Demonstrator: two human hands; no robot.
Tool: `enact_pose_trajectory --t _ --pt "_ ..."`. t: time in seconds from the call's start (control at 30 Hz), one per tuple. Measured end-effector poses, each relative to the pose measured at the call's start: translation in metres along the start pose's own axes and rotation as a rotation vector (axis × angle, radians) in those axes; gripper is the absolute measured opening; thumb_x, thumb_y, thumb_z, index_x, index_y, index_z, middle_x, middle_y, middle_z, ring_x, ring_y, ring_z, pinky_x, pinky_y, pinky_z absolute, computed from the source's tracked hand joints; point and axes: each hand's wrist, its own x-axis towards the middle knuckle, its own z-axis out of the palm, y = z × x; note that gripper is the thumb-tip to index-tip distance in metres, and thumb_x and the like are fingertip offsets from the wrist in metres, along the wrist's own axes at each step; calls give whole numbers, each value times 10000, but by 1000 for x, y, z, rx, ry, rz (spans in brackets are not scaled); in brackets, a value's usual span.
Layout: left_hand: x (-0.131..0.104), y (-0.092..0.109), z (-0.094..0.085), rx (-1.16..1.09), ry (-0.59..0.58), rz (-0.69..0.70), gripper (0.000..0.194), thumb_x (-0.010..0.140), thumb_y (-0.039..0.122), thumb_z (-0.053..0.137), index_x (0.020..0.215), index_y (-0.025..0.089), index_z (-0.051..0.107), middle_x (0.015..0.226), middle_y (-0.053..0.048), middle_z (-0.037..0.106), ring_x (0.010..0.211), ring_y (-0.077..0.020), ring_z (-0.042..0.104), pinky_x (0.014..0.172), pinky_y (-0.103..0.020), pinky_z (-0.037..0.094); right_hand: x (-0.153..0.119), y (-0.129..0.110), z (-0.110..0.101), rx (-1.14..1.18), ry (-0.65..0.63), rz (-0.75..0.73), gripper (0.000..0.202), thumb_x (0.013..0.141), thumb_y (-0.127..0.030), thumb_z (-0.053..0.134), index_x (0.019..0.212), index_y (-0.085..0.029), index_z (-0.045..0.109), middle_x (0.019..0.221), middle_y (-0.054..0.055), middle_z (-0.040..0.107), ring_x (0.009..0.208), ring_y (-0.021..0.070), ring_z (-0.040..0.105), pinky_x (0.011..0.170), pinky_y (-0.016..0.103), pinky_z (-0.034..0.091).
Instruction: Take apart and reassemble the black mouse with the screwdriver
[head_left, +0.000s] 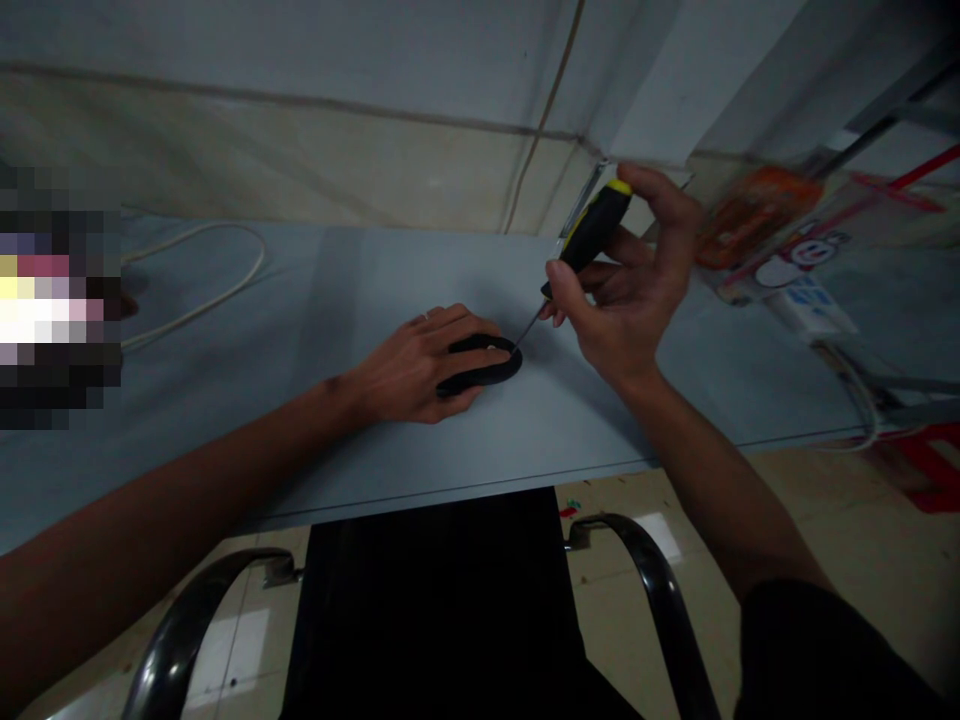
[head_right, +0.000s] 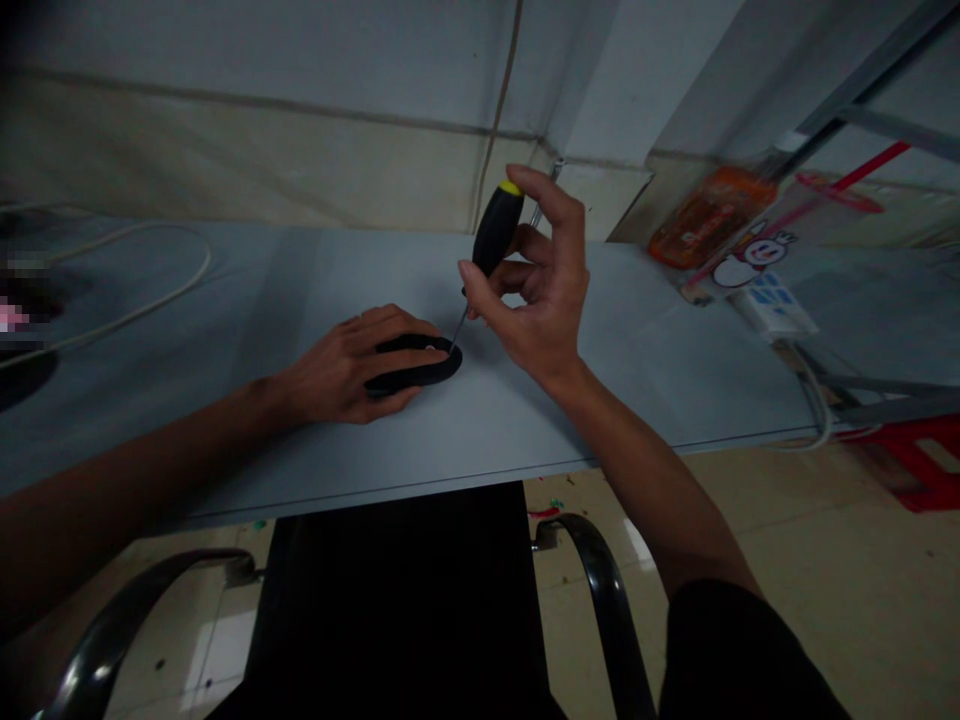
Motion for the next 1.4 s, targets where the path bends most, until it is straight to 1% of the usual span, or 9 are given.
enact_pose_trajectory --t 0.2,0.4,0.53,0.67,0.8,0.93,1.1,1.27,1.4 --pt "0 0 1 -2 7 -2 427 978 289 621 1396 228 558 1382 -121 642 1206 -268 627 1031 -472 584 -1 10 0 -2 -13 -78 945 827 -722 725 1583 -415 250 1466 102 569 1133 305 716 769 440 671" --pt "0 0 1 -18 -37 -53 486 959 314 627 1422 191 546 1418 -119 633 1234 -283 604 1082 -471 568 6 9 -4 180 -91 -299 467 985 -648 528 1354 -393 399 1322 49 654 1215 269 703 881 445 656" --pt "-2 -1 3 32 -48 -29 467 983 330 604 1425 187 558 1431 -120 638 1251 -288 608 1091 -481 562 11 15 -5 167 46 -316 505 885 -676 687 1248 -375 506 1249 58 679 1054 264 728 889 487 644" --pt "-1 0 4 70 -64 -10 448 990 338 591 1411 186 576 1443 -123 636 1185 -273 663 1029 -463 588 28 33 5 278 186 -654 405 937 -667 626 1233 -391 631 1098 6 672 1003 222 728 845 444 654" --pt "0 3 5 115 -63 1 439 991 344 581 1401 185 590 1448 -120 639 1161 -271 686 983 -445 603 47 42 11 522 80 -841 463 838 -439 837 1256 -409 639 948 -36 683 818 185 747 595 336 658" --pt "-1 1 8 153 -48 0 433 1028 402 564 1407 197 597 1422 -120 655 1157 -269 701 960 -429 610 45 38 5 554 208 -763 302 830 -481 845 1071 -369 703 848 -27 618 682 165 697 521 338 633" --pt "-1 -1 10 163 -25 19 421 1052 424 546 1404 201 606 1394 -121 670 1131 -255 713 945 -413 610 38 30 0 556 66 -610 303 827 -493 833 1024 -387 629 881 -26 678 722 228 724 532 435 647" --pt "0 1 9 160 -57 15 427 1051 410 535 1416 197 595 1430 -127 645 1174 -263 688 993 -421 586 42 35 -2 467 288 -672 288 838 -596 784 938 -359 655 710 -35 562 630 196 670 561 428 639" --pt "2 2 8 140 -99 -3 447 1057 427 515 1423 178 581 1415 -141 640 1168 -276 669 1001 -429 569 43 39 -1 481 67 -573 360 825 -615 781 1065 -393 633 893 1 692 774 249 730 595 474 659"
